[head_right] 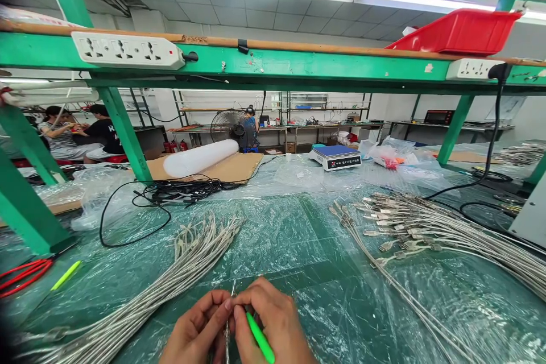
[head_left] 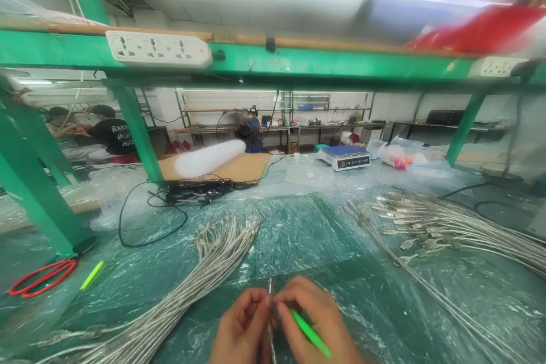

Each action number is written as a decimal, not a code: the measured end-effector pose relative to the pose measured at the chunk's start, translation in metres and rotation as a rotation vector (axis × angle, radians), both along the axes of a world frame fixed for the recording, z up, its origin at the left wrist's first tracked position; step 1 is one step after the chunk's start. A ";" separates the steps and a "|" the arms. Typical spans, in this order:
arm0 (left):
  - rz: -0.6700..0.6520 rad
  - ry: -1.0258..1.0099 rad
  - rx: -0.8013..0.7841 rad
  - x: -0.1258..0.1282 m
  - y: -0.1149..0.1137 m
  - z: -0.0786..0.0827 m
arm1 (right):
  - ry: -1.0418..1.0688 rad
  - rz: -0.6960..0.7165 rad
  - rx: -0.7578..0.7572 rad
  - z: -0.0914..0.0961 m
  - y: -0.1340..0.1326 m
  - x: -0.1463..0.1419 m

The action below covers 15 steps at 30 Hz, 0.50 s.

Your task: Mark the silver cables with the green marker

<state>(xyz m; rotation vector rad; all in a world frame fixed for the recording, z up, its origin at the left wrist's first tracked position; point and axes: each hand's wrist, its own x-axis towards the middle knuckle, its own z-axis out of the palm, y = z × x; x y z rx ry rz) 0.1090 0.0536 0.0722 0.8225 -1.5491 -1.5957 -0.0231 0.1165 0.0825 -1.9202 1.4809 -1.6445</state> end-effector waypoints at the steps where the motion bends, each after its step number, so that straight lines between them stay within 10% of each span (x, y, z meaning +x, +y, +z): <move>1: 0.007 -0.002 0.003 0.001 0.000 0.001 | 0.006 -0.003 -0.012 0.000 0.001 0.001; 15: 0.005 0.036 0.076 0.000 -0.002 0.001 | 0.049 -0.045 -0.124 0.001 0.000 0.002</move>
